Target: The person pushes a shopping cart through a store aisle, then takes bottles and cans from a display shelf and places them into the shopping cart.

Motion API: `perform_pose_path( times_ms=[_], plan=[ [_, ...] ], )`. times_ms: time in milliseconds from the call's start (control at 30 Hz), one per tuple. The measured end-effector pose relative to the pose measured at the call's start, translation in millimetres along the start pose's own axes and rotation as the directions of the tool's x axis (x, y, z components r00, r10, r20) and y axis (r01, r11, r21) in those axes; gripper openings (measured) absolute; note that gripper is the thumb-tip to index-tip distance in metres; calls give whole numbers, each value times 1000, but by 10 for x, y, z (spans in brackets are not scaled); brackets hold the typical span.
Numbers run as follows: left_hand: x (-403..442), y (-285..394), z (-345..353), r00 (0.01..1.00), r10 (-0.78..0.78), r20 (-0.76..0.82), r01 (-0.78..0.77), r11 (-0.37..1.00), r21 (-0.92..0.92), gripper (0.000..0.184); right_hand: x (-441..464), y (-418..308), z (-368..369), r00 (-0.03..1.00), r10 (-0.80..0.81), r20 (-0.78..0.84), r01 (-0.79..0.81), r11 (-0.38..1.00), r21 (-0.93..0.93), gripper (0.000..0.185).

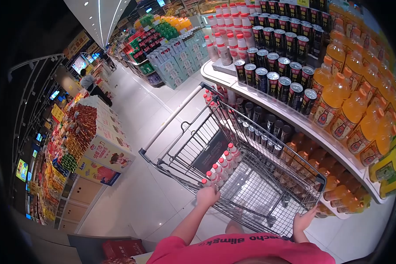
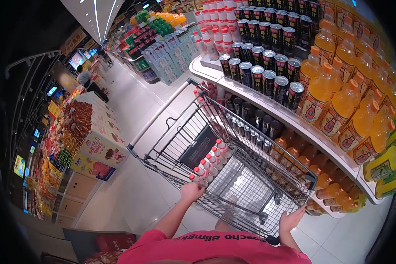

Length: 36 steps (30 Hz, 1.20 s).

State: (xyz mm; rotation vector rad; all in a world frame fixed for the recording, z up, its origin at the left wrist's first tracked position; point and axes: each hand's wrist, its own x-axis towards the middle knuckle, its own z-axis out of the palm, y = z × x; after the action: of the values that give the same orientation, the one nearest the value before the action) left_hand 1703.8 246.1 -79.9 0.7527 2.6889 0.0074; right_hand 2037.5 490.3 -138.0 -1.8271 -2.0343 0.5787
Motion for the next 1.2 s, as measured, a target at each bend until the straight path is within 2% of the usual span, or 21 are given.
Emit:
perform_pose_path(
  times_ms=[233,300,433,533,833,967,1067,1200],
  plan=[
    [202,-202,-286,996,-60,69,57,997,49,31,-79,-325,130,998,-57,19,54,993,107,90],
    [302,-217,-424,987,-98,128,88,993,80,32,-95,-411,187,997,-42,57,35,991,126,91],
    [456,-362,-486,987,-91,132,80,993,89,32,-94,-573,328,995,-27,99,12,989,147,91],
    [579,-477,-485,990,-84,114,71,992,107,31,-101,-663,423,992,-47,116,26,985,172,92],
    [875,-782,-311,996,-58,-66,61,997,49,31,-93,-997,647,990,-64,124,36,975,221,86],
    [973,-772,-185,994,-101,-49,103,993,57,29,-39,-897,835,989,-71,131,47,982,180,87],
    [1050,-829,-202,995,-102,-16,102,993,52,30,-57,-929,948,989,-128,74,109,971,215,83],
    [1131,-837,-194,995,-100,-1,99,994,38,28,-63,-836,1161,983,-114,143,94,986,140,70]
  ],
)
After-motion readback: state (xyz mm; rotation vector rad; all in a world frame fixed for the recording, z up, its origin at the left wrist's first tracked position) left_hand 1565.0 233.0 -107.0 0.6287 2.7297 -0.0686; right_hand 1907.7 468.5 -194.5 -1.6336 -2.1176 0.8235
